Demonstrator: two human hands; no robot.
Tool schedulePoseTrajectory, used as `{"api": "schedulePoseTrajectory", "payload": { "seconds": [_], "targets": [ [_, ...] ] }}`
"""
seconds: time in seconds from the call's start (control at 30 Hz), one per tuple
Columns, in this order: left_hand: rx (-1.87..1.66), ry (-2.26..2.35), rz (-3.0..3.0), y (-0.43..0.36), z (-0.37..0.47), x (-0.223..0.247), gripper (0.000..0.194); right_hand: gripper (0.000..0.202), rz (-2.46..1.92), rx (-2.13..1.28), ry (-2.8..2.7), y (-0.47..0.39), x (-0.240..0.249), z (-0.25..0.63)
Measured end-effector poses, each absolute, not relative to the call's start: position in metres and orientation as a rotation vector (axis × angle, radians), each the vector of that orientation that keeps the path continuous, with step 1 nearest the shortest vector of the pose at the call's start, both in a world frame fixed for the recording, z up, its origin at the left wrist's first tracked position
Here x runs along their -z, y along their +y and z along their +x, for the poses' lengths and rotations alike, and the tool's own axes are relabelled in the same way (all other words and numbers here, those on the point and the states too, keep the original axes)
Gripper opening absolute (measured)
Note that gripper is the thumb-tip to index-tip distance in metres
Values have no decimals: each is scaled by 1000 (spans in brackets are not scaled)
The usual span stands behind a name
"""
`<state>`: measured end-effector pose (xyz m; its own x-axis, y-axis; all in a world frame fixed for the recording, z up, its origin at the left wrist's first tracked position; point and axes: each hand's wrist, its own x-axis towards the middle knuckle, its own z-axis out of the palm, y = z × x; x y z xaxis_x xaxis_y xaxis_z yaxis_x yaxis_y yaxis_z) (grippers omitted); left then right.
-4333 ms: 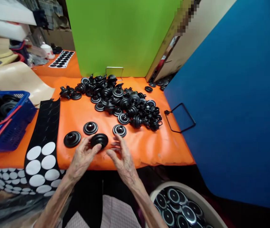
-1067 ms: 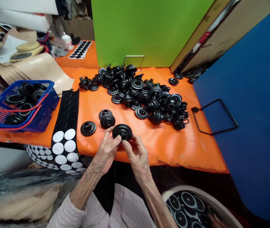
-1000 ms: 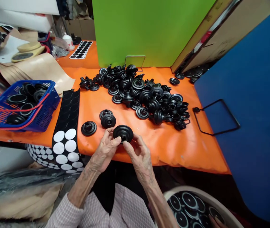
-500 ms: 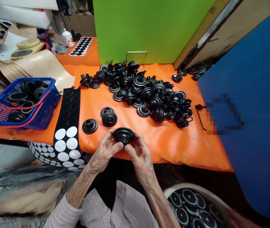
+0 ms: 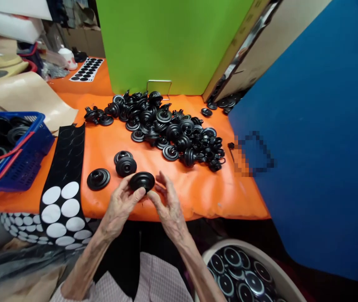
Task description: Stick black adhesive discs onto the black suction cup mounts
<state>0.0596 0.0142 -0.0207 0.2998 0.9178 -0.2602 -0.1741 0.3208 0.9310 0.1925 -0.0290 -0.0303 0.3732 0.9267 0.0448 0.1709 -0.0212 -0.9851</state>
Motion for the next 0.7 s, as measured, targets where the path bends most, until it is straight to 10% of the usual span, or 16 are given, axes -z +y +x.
{"api": "schedulePoseTrajectory", "payload": {
  "seconds": [0.2,0.37,0.7],
  "targets": [
    [-1031,1459,1453,60,58,23,64,51,-1889,15,-1213,9,37,284],
    [-1169,1738,1692,48,56,11,45,41,-1868,-1,-1440,23,48,317],
    [-628,784,749,22,91,10,44,49,-1491,-374,-1541,-47,30,228]
  ]
}}
